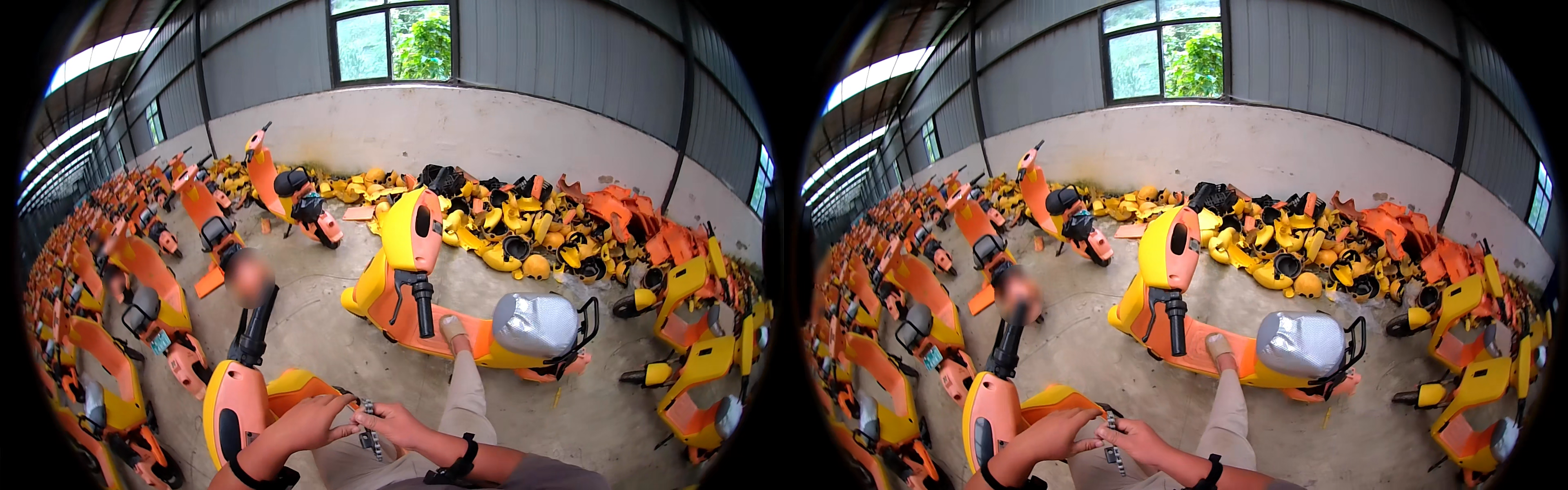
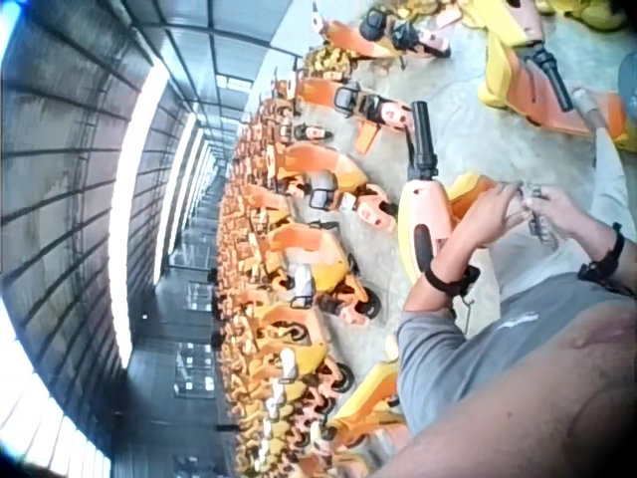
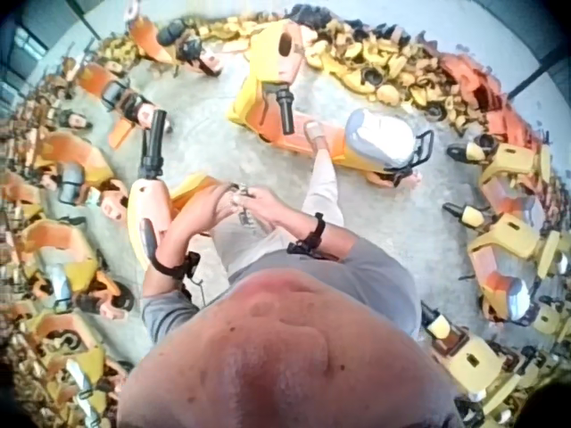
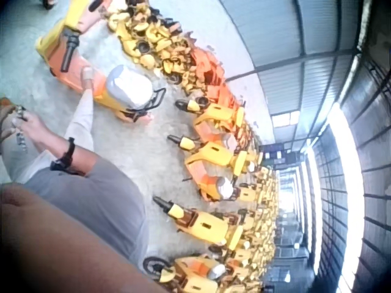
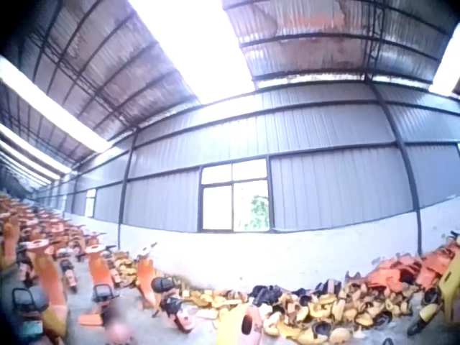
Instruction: The person holds a bicycle chain and a sprocket by hand, turning the sprocket and moving the chain around it.
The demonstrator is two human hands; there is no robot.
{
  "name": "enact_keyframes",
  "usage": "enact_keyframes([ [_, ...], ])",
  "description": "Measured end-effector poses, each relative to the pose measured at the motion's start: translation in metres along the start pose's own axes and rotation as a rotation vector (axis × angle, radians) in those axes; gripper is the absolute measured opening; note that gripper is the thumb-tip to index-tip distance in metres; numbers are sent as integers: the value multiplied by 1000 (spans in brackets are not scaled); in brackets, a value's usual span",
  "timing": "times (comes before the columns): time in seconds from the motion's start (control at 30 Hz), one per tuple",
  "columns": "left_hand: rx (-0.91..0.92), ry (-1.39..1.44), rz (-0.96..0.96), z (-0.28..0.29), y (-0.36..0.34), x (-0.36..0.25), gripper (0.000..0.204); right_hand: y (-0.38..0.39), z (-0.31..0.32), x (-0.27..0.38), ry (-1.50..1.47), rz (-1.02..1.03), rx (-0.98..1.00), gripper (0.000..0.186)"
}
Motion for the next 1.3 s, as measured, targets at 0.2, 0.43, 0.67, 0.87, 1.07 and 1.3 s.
enact_keyframes([
  [0.2, -43, 16, -139, -5, -12, -31, 74, 0, 7, -32, -433, -160, 5, 34],
  [0.43, -113, -27, -362, -26, -27, -50, 94, 2, 37, -6, -1021, -280, -118, 28],
  [0.67, -290, -73, -443, -40, -23, -40, 85, -15, 23, 28, -1114, -218, 14, 23],
  [0.87, -641, 192, -148, -42, -18, -36, 81, -52, -4, 65, -1071, 63, -60, 27],
  [1.07, -612, 873, 29, -50, -9, -18, 104, -45, -28, 116, -839, 404, -81, 28],
  [1.3, -541, 1074, 212, -59, -12, -26, 107, -37, -32, 92, -480, 589, -185, 25],
])
Point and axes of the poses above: each hand's wrist, its own y-axis away from the middle knuckle, its own z-axis out of the back of the hand, x = y × z, the point moved 1 cm from there along -y, towards the middle knuckle, and after that the axes turned 6 degrees about -x, right-handed, at the moved point
